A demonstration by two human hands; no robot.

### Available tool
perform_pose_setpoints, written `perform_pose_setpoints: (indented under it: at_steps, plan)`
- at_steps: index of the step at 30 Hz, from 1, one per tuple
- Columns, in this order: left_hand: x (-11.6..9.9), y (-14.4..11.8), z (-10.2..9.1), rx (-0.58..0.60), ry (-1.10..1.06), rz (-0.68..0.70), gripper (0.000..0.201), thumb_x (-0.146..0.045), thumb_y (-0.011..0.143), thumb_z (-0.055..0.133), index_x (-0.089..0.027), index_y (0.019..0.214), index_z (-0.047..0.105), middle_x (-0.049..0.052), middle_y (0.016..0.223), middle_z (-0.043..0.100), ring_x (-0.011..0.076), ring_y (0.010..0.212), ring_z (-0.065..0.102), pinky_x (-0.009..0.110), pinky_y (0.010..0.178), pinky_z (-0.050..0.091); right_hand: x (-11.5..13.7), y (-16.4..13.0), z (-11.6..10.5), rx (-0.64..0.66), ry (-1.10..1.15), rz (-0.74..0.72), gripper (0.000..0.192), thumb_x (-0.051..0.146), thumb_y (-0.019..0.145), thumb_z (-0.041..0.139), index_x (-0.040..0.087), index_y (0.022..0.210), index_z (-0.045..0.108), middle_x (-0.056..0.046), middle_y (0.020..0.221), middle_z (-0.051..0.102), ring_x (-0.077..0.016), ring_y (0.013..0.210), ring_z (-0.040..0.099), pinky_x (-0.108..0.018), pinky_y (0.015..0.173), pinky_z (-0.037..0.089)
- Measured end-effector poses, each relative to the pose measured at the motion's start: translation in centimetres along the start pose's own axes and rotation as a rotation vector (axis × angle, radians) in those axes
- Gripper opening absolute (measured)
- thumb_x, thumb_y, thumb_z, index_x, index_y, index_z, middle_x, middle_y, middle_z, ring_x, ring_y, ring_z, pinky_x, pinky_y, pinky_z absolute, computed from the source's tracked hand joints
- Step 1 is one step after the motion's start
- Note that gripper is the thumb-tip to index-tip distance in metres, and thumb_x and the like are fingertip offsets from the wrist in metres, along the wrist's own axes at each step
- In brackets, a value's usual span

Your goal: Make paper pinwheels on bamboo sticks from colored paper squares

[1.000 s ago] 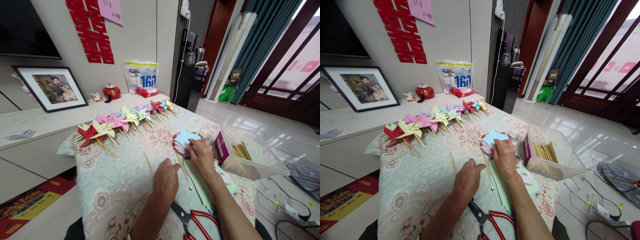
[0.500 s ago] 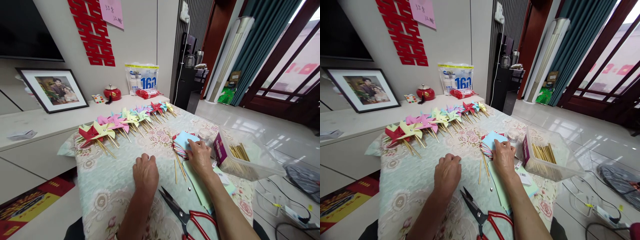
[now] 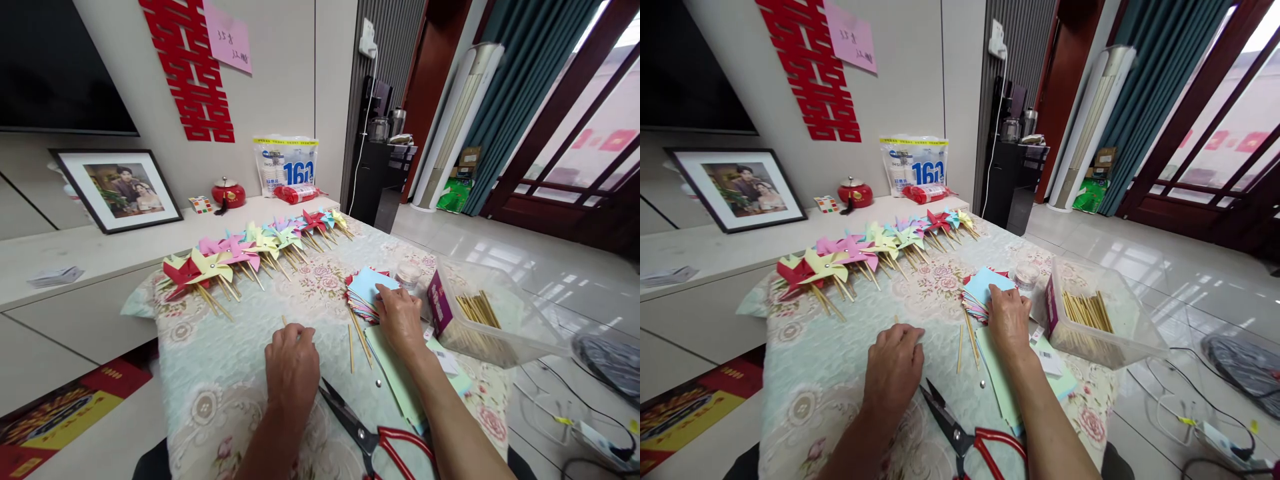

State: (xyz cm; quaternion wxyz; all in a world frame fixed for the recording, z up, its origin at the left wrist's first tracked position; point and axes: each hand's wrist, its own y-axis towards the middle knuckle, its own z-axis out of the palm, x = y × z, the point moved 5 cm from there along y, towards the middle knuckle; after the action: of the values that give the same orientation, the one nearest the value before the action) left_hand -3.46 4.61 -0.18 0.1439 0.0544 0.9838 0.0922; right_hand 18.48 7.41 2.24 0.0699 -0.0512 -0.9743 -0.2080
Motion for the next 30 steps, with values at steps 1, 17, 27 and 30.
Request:
perform_pose_setpoints:
  at_steps: [1,17,27,30]
  plan:
    - [-0.1,0.1,0.1,0.004,-0.015,0.004,0.032,-0.009,0.089,0.053,-0.021,0.109,0.075,0.009,0.112,0.07,0.0295,0.105,0.059,0.042,0.087,0.046,0.0,0.0,0.0,-0.011,-0.006,-0.007,0.031,0.01,0.092,0.06,0.019,0.121,0.066,-0.008,0.098,0.077,-0.0282,0.101,0.06,-0.037,0.079,0.031]
    - [-0.7,0.0,1.0,-0.06,-0.182,0.118,0.033,-0.007,0.087,0.052,-0.021,0.106,0.074,0.008,0.105,0.071,0.0289,0.099,0.061,0.041,0.084,0.046,-0.5,-0.1,-0.4,-0.37,-0.079,-0.096,0.029,0.013,0.097,0.05,0.019,0.123,0.063,-0.007,0.089,0.07,-0.0253,0.086,0.055,-0.037,0.078,0.031]
    - [-2.5,-0.7,1.8,-0.138,-0.271,0.294,0.037,-0.005,0.086,0.049,-0.019,0.111,0.071,0.009,0.109,0.071,0.0265,0.099,0.061,0.041,0.086,0.048,-1.0,-0.2,-0.5,-0.413,-0.063,-0.084,0.026,0.012,0.097,0.051,0.019,0.116,0.066,-0.006,0.089,0.07,-0.0244,0.083,0.055,-0.035,0.073,0.03]
    - [-4.3,-0.5,1.7,-0.147,-0.253,0.358,0.047,-0.004,0.087,0.045,-0.018,0.129,0.064,0.01,0.13,0.067,0.0295,0.122,0.055,0.044,0.095,0.046,-0.8,-0.2,-0.5,-0.406,-0.065,-0.097,0.026,0.014,0.097,0.05,0.02,0.117,0.065,-0.006,0.089,0.07,-0.0241,0.083,0.055,-0.035,0.073,0.03]
